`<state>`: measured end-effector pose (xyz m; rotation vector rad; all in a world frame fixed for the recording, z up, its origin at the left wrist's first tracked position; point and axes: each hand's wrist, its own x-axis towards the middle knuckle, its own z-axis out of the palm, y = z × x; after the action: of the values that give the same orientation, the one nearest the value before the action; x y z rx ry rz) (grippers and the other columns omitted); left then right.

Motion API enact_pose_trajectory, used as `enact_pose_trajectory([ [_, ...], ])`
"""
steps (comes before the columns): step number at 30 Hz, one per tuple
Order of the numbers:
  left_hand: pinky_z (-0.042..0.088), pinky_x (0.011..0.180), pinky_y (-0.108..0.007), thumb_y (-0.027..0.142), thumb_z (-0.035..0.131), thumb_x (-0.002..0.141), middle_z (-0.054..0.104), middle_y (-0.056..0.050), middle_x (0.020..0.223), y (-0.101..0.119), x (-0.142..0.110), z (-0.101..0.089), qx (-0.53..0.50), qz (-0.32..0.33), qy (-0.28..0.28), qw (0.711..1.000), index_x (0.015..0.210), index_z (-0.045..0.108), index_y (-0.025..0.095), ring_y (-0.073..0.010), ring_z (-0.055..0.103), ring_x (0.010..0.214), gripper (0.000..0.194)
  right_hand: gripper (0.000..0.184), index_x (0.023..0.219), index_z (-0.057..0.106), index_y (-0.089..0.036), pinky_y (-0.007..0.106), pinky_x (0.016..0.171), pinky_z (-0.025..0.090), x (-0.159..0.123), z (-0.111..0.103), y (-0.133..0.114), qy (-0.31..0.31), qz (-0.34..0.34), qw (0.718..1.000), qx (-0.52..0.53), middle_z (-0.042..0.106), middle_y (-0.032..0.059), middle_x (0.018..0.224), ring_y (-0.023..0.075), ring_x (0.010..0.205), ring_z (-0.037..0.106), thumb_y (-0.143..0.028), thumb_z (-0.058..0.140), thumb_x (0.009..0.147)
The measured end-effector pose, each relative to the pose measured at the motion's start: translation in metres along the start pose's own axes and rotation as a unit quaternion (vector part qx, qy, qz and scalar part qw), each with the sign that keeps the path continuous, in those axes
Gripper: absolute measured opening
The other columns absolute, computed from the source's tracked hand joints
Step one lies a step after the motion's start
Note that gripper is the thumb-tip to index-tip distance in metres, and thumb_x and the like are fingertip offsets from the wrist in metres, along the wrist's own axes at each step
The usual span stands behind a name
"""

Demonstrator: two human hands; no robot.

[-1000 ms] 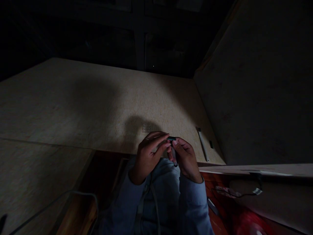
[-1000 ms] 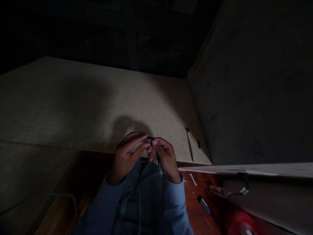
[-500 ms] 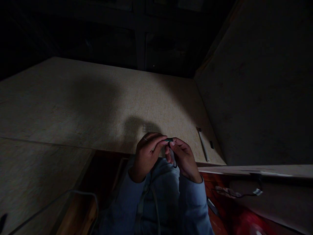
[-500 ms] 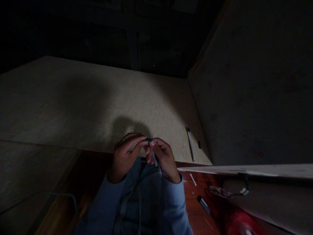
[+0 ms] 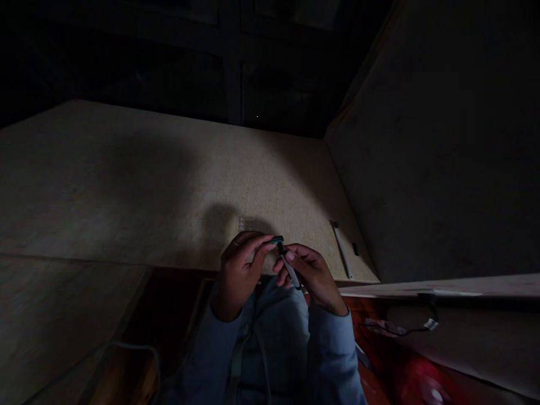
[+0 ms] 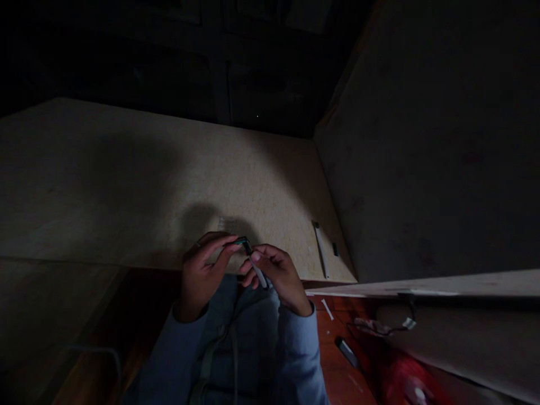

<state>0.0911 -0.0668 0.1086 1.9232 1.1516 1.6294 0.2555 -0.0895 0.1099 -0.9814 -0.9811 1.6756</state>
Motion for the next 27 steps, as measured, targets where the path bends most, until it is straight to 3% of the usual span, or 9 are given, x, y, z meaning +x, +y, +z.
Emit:
enact_pose_trajectory([
  [9, 0.06, 0.082, -0.03, 0.019, 0.066, 0.092, 0.078, -0.004, 0.097, -0.009, -0.002, 0.005, 0.013, 0.0, -0.044, 0.999, 0.101, 0.076, 0.023, -0.0175, 0.073, 0.09, 0.014, 0.031, 0.09, 0.067, -0.017, 0.019, 0.045, 0.047, -0.007, -0.011, 0.0, 0.045, -0.007, 0.999, -0.007, 0.075, 0.0021, 0.073, 0.0119, 0.051, 0.067, -0.047, 0.075, 0.083],
  [18, 0.058, 0.081, -0.029, 0.023, 0.063, 0.094, 0.077, -0.005, 0.094, -0.03, -0.01, 0.014, 0.013, -0.01, -0.099, 0.995, 0.1, 0.076, 0.022, -0.0174, 0.073, 0.088, 0.015, 0.035, 0.088, 0.067, -0.018, 0.022, 0.047, 0.045, -0.027, -0.037, -0.001, 0.227, -0.051, 0.972, -0.037, 0.071, 0.0001, 0.068, 0.0111, 0.049, 0.061, -0.049, 0.08, 0.077],
  [22, 0.059, 0.079, -0.03, 0.024, 0.06, 0.094, 0.077, -0.005, 0.091, -0.044, -0.021, 0.029, 0.004, -0.03, -0.136, 0.99, 0.096, 0.075, 0.021, -0.0178, 0.073, 0.085, 0.016, 0.037, 0.084, 0.067, -0.018, 0.024, 0.052, 0.046, -0.034, -0.059, 0.006, 0.326, -0.081, 0.931, -0.143, 0.068, 0.0004, 0.066, 0.013, 0.054, 0.06, -0.052, 0.078, 0.076],
  [27, 0.058, 0.077, -0.03, 0.023, 0.057, 0.095, 0.077, -0.006, 0.092, -0.057, -0.036, 0.05, 0.024, -0.052, -0.175, 0.983, 0.095, 0.075, 0.02, -0.019, 0.073, 0.086, 0.018, 0.038, 0.086, 0.071, -0.017, 0.029, 0.065, 0.047, -0.034, -0.086, 0.01, 0.389, -0.132, 0.842, -0.351, 0.073, 0.0072, 0.079, 0.0196, 0.072, 0.066, -0.054, 0.066, 0.084],
])
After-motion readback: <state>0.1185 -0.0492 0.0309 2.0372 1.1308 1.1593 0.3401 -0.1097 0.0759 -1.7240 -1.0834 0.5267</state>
